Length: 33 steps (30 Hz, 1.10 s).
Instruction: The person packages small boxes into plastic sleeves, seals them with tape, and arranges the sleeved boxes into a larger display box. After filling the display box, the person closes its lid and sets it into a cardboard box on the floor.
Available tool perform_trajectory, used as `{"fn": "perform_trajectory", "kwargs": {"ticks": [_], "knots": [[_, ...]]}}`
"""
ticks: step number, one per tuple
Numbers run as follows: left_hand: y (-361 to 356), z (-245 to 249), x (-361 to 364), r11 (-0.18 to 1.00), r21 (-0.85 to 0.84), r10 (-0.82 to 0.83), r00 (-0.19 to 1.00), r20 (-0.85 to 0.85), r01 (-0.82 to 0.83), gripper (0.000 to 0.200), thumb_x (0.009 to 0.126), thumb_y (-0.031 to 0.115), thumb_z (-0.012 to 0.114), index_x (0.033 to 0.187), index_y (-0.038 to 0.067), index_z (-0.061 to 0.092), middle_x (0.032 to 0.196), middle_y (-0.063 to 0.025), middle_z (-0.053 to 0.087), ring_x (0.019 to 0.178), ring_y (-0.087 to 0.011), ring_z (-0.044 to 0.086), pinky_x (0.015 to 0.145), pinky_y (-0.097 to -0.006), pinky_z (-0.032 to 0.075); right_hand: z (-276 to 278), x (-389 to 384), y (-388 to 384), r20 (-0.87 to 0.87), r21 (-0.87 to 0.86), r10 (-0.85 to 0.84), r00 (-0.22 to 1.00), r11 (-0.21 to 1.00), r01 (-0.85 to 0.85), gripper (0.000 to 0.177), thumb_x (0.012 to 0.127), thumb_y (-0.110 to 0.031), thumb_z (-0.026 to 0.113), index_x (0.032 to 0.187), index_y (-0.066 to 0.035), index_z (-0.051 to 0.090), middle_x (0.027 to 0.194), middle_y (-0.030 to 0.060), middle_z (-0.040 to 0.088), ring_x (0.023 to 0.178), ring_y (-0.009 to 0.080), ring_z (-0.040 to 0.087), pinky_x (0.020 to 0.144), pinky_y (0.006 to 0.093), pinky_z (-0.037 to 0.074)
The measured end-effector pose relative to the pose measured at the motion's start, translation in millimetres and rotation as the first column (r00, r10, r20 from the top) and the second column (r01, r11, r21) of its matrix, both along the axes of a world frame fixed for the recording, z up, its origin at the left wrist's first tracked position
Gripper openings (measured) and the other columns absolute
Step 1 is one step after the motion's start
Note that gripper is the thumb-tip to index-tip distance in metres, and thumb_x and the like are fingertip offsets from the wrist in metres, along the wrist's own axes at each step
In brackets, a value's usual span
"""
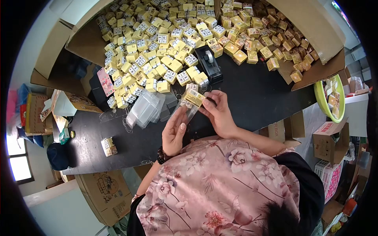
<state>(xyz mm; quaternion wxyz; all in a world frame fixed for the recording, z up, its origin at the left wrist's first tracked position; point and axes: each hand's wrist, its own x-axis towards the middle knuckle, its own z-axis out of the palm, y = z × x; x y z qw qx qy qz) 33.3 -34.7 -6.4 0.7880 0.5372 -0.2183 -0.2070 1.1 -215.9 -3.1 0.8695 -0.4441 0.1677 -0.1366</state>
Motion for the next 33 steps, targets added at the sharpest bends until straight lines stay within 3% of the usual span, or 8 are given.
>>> {"fn": "perform_trajectory", "kwargs": {"ticks": [1, 3, 6, 10, 14, 19, 25, 33], "knots": [[-3, 3, 3, 0.998, 0.017, -0.067, 0.997, 0.026, 0.067, 0.047, 0.102, 0.006, 0.044, 0.146, -0.004, 0.032, 0.151, -0.0171, 0.036, 0.140, -0.0234, 0.035, 0.115, -0.0351, 0.027, 11, -3, 1, 0.007, 0.269, 0.110, 0.994, 0.957, -0.107, 0.045, 0.094, -0.007, 0.063, 0.127, -0.009, 0.032, 0.124, 0.0103, 0.047, 0.114, 0.0175, 0.054, 0.095, 0.0333, 0.049], [-10, 15, 1, 0.990, 0.090, -0.115, 0.985, 0.127, 0.104, 0.043, 0.101, 0.004, 0.048, 0.142, -0.004, 0.041, 0.144, -0.0173, 0.047, 0.134, -0.0221, 0.045, 0.109, -0.0320, 0.036, 13, 0, 0, 0.018, 0.261, 0.136, 0.990, 0.956, -0.136, 0.041, 0.095, -0.006, 0.062, 0.125, -0.007, 0.035, 0.125, 0.0107, 0.049, 0.112, 0.0168, 0.055, 0.095, 0.0319, 0.050], [16, 25, 16, 0.761, 0.539, -0.449, 0.893, 0.037, 0.360, 0.037, 0.099, 0.005, 0.053, 0.135, -0.003, 0.050, 0.126, -0.0172, 0.060, 0.116, -0.0195, 0.059, 0.096, -0.0292, 0.048, 5, 11, -11, 0.197, -0.193, 0.095, 0.976, 0.980, -0.056, 0.039, 0.095, -0.004, 0.060, 0.128, -0.004, 0.039, 0.122, 0.0090, 0.053, 0.110, 0.0154, 0.056, 0.094, 0.0277, 0.048], [12, 36, 17, 0.895, 0.416, 0.037, 0.958, 0.286, -0.159, 0.038, 0.088, 0.000, 0.067, 0.124, -0.004, 0.053, 0.117, -0.0126, 0.060, 0.110, -0.0185, 0.060, 0.093, -0.0322, 0.051, 23, 0, -18, 0.222, -0.321, 0.265, 0.938, 0.929, -0.186, 0.039, 0.095, -0.004, 0.060, 0.130, -0.003, 0.043, 0.119, 0.0075, 0.054, 0.111, 0.0150, 0.056, 0.093, 0.0264, 0.048], [-7, 38, 23, 0.988, 0.156, 0.016, 0.997, -0.069, -0.005, 0.043, 0.084, -0.008, 0.068, 0.124, -0.003, 0.052, 0.135, -0.0129, 0.046, 0.119, -0.0203, 0.055, 0.098, -0.0324, 0.050, 19, 1, -26, 0.101, -0.470, 0.471, 0.876, 0.799, -0.375, 0.029, 0.094, -0.004, 0.061, 0.123, -0.003, 0.055, 0.123, 0.0067, 0.052, 0.113, 0.0155, 0.056, 0.092, 0.0264, 0.048], [-9, 35, 34, 0.966, 0.246, -0.147, 0.956, 0.254, 0.083, 0.040, 0.085, -0.008, 0.067, 0.122, -0.001, 0.054, 0.134, -0.0122, 0.044, 0.115, -0.0211, 0.057, 0.090, -0.0304, 0.054, 20, 0, -33, 0.072, -0.582, 0.527, 0.847, 0.712, -0.394, 0.021, 0.094, -0.004, 0.061, 0.115, -0.002, 0.060, 0.127, 0.0085, 0.051, 0.113, 0.0154, 0.055, 0.092, 0.0269, 0.048], [-18, 27, 30, 0.995, 0.103, -0.018, 0.993, 0.116, 0.006, 0.049, 0.084, -0.011, 0.065, 0.122, 0.005, 0.040, 0.131, -0.0159, 0.048, 0.113, -0.0210, 0.056, 0.087, -0.0309, 0.052, 27, 13, -38, 0.237, -0.258, 0.437, 0.868, 0.890, -0.377, 0.017, 0.091, -0.003, 0.065, 0.107, -0.002, 0.060, 0.108, 0.0045, 0.060, 0.099, 0.0111, 0.059, 0.084, 0.0255, 0.050], [-23, 36, 30, 0.947, 0.317, -0.050, 0.949, 0.313, -0.054, 0.050, 0.084, -0.005, 0.069, 0.124, 0.002, 0.040, 0.121, -0.0132, 0.057, 0.105, -0.0177, 0.060, 0.084, -0.0300, 0.053, 31, 23, -46, -0.062, -0.478, 0.488, 0.871, 0.751, -0.455, 0.013, 0.087, 0.003, 0.067, 0.099, 0.002, 0.070, 0.098, 0.0044, 0.063, 0.094, 0.0112, 0.062, 0.081, 0.0243, 0.050]]}}
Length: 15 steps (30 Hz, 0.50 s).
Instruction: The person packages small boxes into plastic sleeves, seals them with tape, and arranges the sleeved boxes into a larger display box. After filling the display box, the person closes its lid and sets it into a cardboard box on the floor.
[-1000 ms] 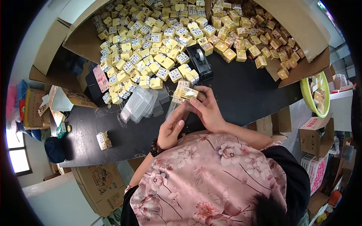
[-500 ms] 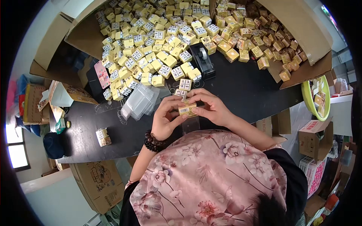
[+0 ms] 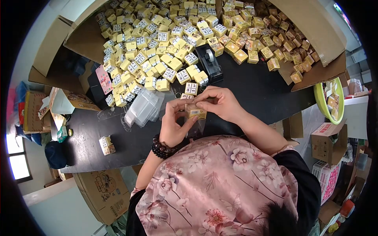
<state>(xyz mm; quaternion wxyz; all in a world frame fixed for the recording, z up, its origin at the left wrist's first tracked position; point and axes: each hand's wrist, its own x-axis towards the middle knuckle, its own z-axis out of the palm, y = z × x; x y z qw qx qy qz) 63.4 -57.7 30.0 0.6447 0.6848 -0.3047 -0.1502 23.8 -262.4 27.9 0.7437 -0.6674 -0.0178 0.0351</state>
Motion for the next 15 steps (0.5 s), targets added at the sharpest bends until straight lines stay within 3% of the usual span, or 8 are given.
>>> {"fn": "perform_trajectory", "kwargs": {"ticks": [5, 8, 10, 12, 13, 15], "knots": [[1, 3, 7, 0.993, 0.061, -0.107, 0.994, 0.004, 0.106, 0.046, 0.086, -0.006, 0.066, 0.126, 0.004, 0.047, 0.129, -0.0115, 0.051, 0.110, -0.0194, 0.058, 0.087, -0.0297, 0.052, 5, -3, -10, 0.061, -0.092, 0.078, 0.995, 0.993, -0.072, 0.013, 0.090, 0.002, 0.063, 0.101, 0.002, 0.070, 0.101, 0.0063, 0.062, 0.098, 0.0128, 0.061, 0.083, 0.0257, 0.049], [-7, 3, 9, 0.993, 0.090, -0.095, 0.985, 0.144, 0.082, 0.032, 0.086, -0.003, 0.067, 0.116, 0.002, 0.059, 0.125, -0.0107, 0.055, 0.104, -0.0169, 0.060, 0.080, -0.0279, 0.054, 5, -7, -21, 0.123, -0.154, 0.141, 0.982, 0.981, -0.122, 0.015, 0.093, -0.001, 0.060, 0.104, 0.002, 0.069, 0.104, 0.0064, 0.061, 0.098, 0.0135, 0.060, 0.085, 0.0269, 0.049], [-14, -2, 12, 0.993, 0.069, -0.096, 0.994, -0.042, 0.099, 0.024, 0.088, -0.002, 0.065, 0.112, 0.001, 0.060, 0.126, -0.0122, 0.053, 0.102, -0.0171, 0.061, 0.078, -0.0271, 0.054, 0, -10, -28, 0.158, -0.171, 0.150, 0.976, 0.978, -0.123, 0.016, 0.094, -0.003, 0.059, 0.105, 0.001, 0.069, 0.104, 0.0060, 0.061, 0.096, 0.0138, 0.060, 0.085, 0.0274, 0.049], [-28, -12, 22, 0.987, 0.105, -0.123, 0.992, -0.023, 0.125, 0.024, 0.089, 0.000, 0.065, 0.112, 0.002, 0.060, 0.127, -0.0123, 0.052, 0.100, -0.0169, 0.061, 0.077, -0.0270, 0.054, -27, -5, -42, 0.179, -0.355, -0.204, 0.962, 0.899, 0.257, 0.019, 0.095, -0.005, 0.059, 0.111, -0.001, 0.067, 0.103, 0.0042, 0.058, 0.091, 0.0130, 0.059, 0.083, 0.0267, 0.050], [-36, -16, 29, 0.978, 0.145, -0.148, 0.989, -0.007, 0.147, 0.023, 0.089, 0.001, 0.064, 0.112, 0.002, 0.059, 0.128, -0.0125, 0.051, 0.099, -0.0167, 0.061, 0.076, -0.0270, 0.053, -59, 6, -56, 0.057, -0.178, -0.386, 0.921, 0.904, 0.390, 0.021, 0.094, -0.008, 0.061, 0.115, -0.005, 0.066, 0.099, 0.0026, 0.057, 0.086, 0.0115, 0.058, 0.078, 0.0263, 0.052], [-56, -19, 45, 0.940, 0.269, -0.222, 0.975, 0.015, 0.210, 0.023, 0.088, 0.005, 0.065, 0.111, 0.006, 0.058, 0.143, -0.0155, 0.043, 0.090, -0.0150, 0.063, 0.074, -0.0277, 0.052, -72, 29, -75, 0.039, -0.406, -0.525, 0.850, 0.769, 0.493, 0.022, 0.093, -0.014, 0.064, 0.114, -0.006, 0.065, 0.098, 0.0021, 0.056, 0.083, 0.0105, 0.058, 0.073, 0.0260, 0.053]]}}
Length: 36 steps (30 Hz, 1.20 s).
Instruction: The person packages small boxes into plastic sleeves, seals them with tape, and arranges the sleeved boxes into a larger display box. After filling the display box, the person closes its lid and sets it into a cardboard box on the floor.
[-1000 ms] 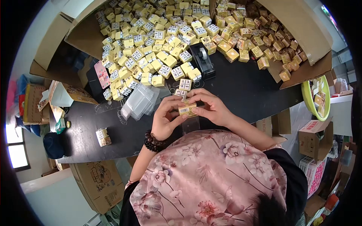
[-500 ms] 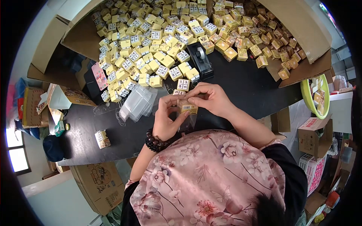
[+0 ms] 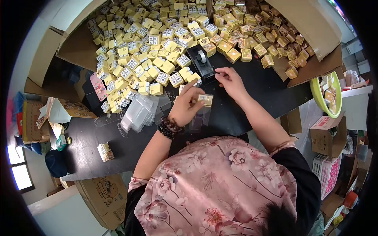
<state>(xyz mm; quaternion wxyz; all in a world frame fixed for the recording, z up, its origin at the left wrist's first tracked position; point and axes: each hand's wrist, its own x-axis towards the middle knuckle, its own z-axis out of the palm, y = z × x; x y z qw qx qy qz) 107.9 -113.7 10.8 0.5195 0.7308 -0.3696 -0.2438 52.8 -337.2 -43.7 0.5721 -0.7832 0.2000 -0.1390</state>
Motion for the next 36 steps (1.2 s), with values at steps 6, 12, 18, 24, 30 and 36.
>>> {"fn": "perform_trajectory", "kwargs": {"ticks": [6, 12, 18, 24, 30, 36], "knots": [[-40, -32, 35, 0.974, 0.130, -0.188, 0.982, 0.007, 0.186, 0.026, 0.083, 0.011, 0.069, 0.107, 0.008, 0.058, 0.148, -0.0235, 0.039, 0.098, -0.0234, 0.068, 0.078, -0.0308, 0.053, 12, 32, -29, -0.281, 0.644, 0.228, 0.932, 0.765, 0.007, 0.012, 0.090, -0.019, 0.069, 0.100, -0.013, 0.069, 0.087, -0.0035, 0.060, 0.081, 0.0079, 0.057, 0.075, 0.0280, 0.052], [-39, -31, 37, 0.975, 0.172, -0.130, 0.988, -0.083, 0.143, 0.029, 0.081, 0.011, 0.070, 0.107, 0.008, 0.058, 0.152, -0.0218, 0.034, 0.097, -0.0223, 0.068, 0.080, -0.0314, 0.053, 16, 5, -12, -0.196, 0.730, 0.162, 0.967, 0.683, 0.034, 0.009, 0.090, -0.014, 0.066, 0.096, -0.007, 0.067, 0.092, 0.0006, 0.066, 0.087, 0.0105, 0.061, 0.081, 0.0327, 0.053], [-34, -28, 19, 0.997, 0.076, 0.029, 0.999, -0.020, -0.027, 0.030, 0.082, 0.009, 0.069, 0.111, 0.007, 0.058, 0.149, -0.0199, 0.040, 0.090, -0.0237, 0.068, 0.076, -0.0320, 0.054, -44, -3, -13, -0.196, 0.540, 0.108, 0.975, 0.841, 0.015, 0.010, 0.091, -0.012, 0.063, 0.096, -0.004, 0.067, 0.098, 0.0039, 0.067, 0.094, 0.0135, 0.063, 0.084, 0.0300, 0.051], [-14, 14, -17, 0.993, -0.025, 0.113, 0.894, 0.434, -0.114, 0.029, 0.083, 0.004, 0.068, 0.111, 0.005, 0.061, 0.126, -0.0173, 0.057, 0.103, -0.0298, 0.063, 0.083, -0.0356, 0.053, 56, -38, 22, -0.132, 0.761, 0.171, 0.976, 0.648, -0.011, 0.011, 0.088, -0.018, 0.067, 0.086, -0.008, 0.070, 0.086, -0.0005, 0.068, 0.087, 0.0099, 0.061, 0.077, 0.0266, 0.047], [7, 32, -39, 0.992, -0.017, 0.103, 0.712, 0.695, -0.127, 0.028, 0.081, 0.005, 0.067, 0.108, 0.007, 0.062, 0.123, -0.0117, 0.057, 0.100, -0.0363, 0.058, 0.082, -0.0427, 0.053, 74, -47, 47, -0.316, 0.695, 0.234, 0.919, 0.717, 0.056, 0.015, 0.090, -0.021, 0.069, 0.084, -0.007, 0.070, 0.085, -0.0016, 0.065, 0.079, 0.0084, 0.057, 0.071, 0.0246, 0.044], [38, 7, -64, 0.924, -0.176, 0.319, 0.938, -0.140, -0.340, 0.034, 0.085, -0.006, 0.067, 0.113, 0.002, 0.050, 0.133, -0.0172, 0.047, 0.109, -0.0170, 0.058, 0.084, -0.0269, 0.053, 53, -55, 86, 0.077, -0.241, 0.301, 0.951, 0.931, -0.275, 0.035, 0.085, -0.017, 0.075, 0.067, 0.001, 0.052, 0.067, 0.0046, 0.044, 0.063, 0.0136, 0.043, 0.055, 0.0302, 0.035]]}}
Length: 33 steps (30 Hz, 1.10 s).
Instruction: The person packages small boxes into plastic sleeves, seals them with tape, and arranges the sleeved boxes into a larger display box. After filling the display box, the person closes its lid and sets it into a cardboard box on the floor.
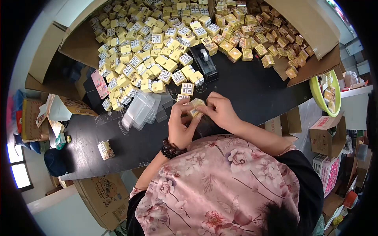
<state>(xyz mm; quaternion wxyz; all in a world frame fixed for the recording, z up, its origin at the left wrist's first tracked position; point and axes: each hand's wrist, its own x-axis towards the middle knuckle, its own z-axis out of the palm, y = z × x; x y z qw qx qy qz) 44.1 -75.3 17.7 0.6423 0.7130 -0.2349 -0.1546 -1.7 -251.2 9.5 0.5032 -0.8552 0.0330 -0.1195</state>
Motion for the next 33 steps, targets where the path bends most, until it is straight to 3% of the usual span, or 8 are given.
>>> {"fn": "perform_trajectory", "kwargs": {"ticks": [4, 8, 15, 17, 21, 29, 31, 33], "knots": [[56, -36, 1, 0.983, -0.183, -0.035, 0.967, -0.254, -0.013, 0.040, 0.084, -0.006, 0.067, 0.110, 0.004, 0.039, 0.121, -0.0141, 0.052, 0.107, -0.0155, 0.057, 0.088, -0.0273, 0.050, -18, 28, 10, 0.143, 0.002, 0.215, 0.966, 0.976, -0.217, 0.018, 0.085, -0.014, 0.073, 0.087, -0.002, 0.060, 0.093, 0.0094, 0.054, 0.088, 0.0230, 0.055, 0.075, 0.0325, 0.046], [132, -26, 12, 0.941, 0.054, -0.255, 0.804, -0.537, 0.334, 0.063, 0.078, -0.008, 0.070, 0.129, 0.003, 0.035, 0.100, -0.0066, 0.055, 0.093, -0.0124, 0.057, 0.082, -0.0273, 0.049, -19, 76, -9, 0.036, -0.685, 0.474, 0.880, 0.652, -0.323, 0.047, 0.077, 0.001, 0.059, 0.123, -0.010, 0.062, 0.135, 0.0048, 0.052, 0.121, 0.0268, 0.047, 0.102, 0.0419, 0.037], [153, -23, 19, 0.916, -0.192, -0.392, 0.678, -0.621, 0.353, 0.060, 0.076, -0.009, 0.071, 0.122, 0.004, 0.036, 0.121, -0.0156, 0.058, 0.105, -0.0153, 0.058, 0.090, -0.0288, 0.049, 3, 111, -34, -0.070, -0.658, 0.570, 0.819, 0.590, -0.467, 0.042, 0.077, -0.013, 0.073, 0.116, -0.005, 0.060, 0.114, 0.0093, 0.057, 0.116, 0.0247, 0.052, 0.098, 0.0395, 0.041], [131, -13, 17, 0.968, -0.216, -0.224, 0.818, -0.531, 0.125, 0.054, 0.074, -0.007, 0.074, 0.106, 0.006, 0.033, 0.119, -0.0146, 0.059, 0.106, -0.0169, 0.058, 0.090, -0.0302, 0.049, 19, 97, -33, -0.096, 0.028, 0.501, 0.860, 0.865, -0.501, 0.041, 0.081, -0.014, 0.072, 0.119, -0.004, 0.058, 0.115, 0.0084, 0.058, 0.111, 0.0202, 0.057, 0.095, 0.0360, 0.046], [77, 5, 21, 0.962, 0.273, 0.000, 0.997, 0.077, -0.021, 0.061, 0.072, 0.002, 0.075, 0.120, 0.003, 0.037, 0.116, -0.0181, 0.060, 0.106, -0.0260, 0.060, 0.090, -0.0344, 0.049, 28, 64, -14, 0.023, 0.957, 0.607, 0.795, 0.217, -0.193, 0.043, 0.090, -0.008, 0.066, 0.130, -0.003, 0.052, 0.110, 0.0107, 0.063, 0.098, 0.0199, 0.067, 0.083, 0.0315, 0.055], [37, 20, 22, 0.848, 0.499, -0.098, 0.875, 0.474, -0.176, 0.074, 0.072, 0.002, 0.076, 0.134, 0.002, 0.036, 0.117, -0.0193, 0.056, 0.111, -0.0307, 0.060, 0.092, -0.0366, 0.049, 57, 30, 10, -0.222, 0.342, 0.158, 0.962, 0.937, -0.075, 0.042, 0.080, -0.020, 0.081, 0.105, -0.001, 0.054, 0.098, 0.0066, 0.055, 0.074, 0.0133, 0.061, 0.061, 0.0265, 0.051], [34, 20, 20, 0.858, 0.487, -0.122, 0.859, 0.497, -0.160, 0.075, 0.074, 0.002, 0.076, 0.136, 0.002, 0.034, 0.116, -0.0191, 0.057, 0.111, -0.0295, 0.060, 0.092, -0.0367, 0.049, 48, 28, 13, 0.160, 0.020, 0.209, 0.965, 0.976, -0.215, 0.038, 0.077, -0.019, 0.082, 0.100, -0.001, 0.057, 0.102, 0.0079, 0.051, 0.078, 0.0148, 0.059, 0.065, 0.0269, 0.050], [32, 20, 19, 0.956, 0.293, -0.027, 0.999, 0.042, 0.013, 0.073, 0.075, 0.002, 0.074, 0.136, 0.000, 0.034, 0.124, -0.0203, 0.053, 0.118, -0.0286, 0.055, 0.096, -0.0355, 0.047, 48, 23, 11, 0.062, 0.161, 0.242, 0.968, 0.955, -0.249, 0.029, 0.079, -0.015, 0.080, 0.099, -0.003, 0.063, 0.102, 0.0085, 0.050, 0.081, 0.0173, 0.057, 0.069, 0.0274, 0.050]]}}
